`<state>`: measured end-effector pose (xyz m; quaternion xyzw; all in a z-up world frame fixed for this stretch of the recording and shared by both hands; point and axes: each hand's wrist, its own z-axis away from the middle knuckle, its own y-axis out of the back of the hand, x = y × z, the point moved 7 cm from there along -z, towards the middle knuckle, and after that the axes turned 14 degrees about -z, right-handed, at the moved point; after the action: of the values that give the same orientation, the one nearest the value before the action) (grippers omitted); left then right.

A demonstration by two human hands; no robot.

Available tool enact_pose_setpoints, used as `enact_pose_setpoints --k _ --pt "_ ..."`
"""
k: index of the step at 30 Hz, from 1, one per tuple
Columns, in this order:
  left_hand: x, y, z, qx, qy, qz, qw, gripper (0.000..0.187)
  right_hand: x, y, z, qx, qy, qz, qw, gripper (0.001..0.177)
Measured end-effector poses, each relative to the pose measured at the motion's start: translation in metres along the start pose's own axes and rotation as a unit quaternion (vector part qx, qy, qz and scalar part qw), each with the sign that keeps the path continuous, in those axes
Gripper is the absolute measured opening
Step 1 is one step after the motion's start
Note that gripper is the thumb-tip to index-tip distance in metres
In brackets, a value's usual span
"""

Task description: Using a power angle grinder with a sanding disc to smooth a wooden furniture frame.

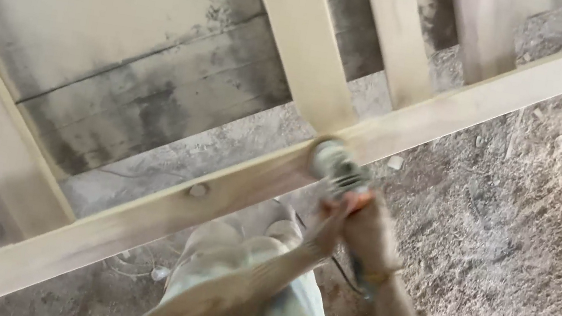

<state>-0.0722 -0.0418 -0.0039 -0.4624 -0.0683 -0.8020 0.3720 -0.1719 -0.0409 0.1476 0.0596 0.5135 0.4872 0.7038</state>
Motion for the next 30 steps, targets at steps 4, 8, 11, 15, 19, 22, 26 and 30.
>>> enact_pose_setpoints --k 4,8,11,15,19,22,26,30 --pt "0.027 0.033 0.023 0.000 -0.057 0.105 0.993 0.061 -0.023 -0.050 0.014 -0.110 0.142 0.067 0.981 0.039" --pt "0.031 0.026 0.045 0.106 -0.090 0.254 0.957 0.055 -0.040 -0.021 0.001 -0.173 0.119 0.023 0.977 0.063" --pt "0.011 -0.047 -0.018 0.120 -0.097 0.211 0.965 0.062 0.003 0.037 -0.049 -0.146 0.089 0.095 0.981 0.077" --pt "0.056 -0.152 -0.074 0.083 -0.068 0.116 0.987 0.071 0.058 0.117 -0.124 -0.168 0.130 0.171 0.962 0.067" --pt "0.082 -0.259 -0.141 0.054 -0.035 0.099 0.993 0.072 0.071 0.218 -0.193 -0.105 0.120 0.129 0.979 0.059" --pt "0.097 -0.321 -0.181 0.032 -0.016 0.118 0.992 0.077 0.083 0.278 -0.242 -0.082 0.137 0.125 0.979 0.050" --pt "0.108 -0.390 -0.228 0.009 0.037 -0.024 0.999 0.090 0.122 0.323 -0.300 -0.101 0.246 0.164 0.950 0.027" --pt "0.129 -0.462 -0.281 -0.038 -0.003 0.095 0.995 0.097 0.147 0.389 -0.346 -0.048 0.227 0.152 0.961 0.027"
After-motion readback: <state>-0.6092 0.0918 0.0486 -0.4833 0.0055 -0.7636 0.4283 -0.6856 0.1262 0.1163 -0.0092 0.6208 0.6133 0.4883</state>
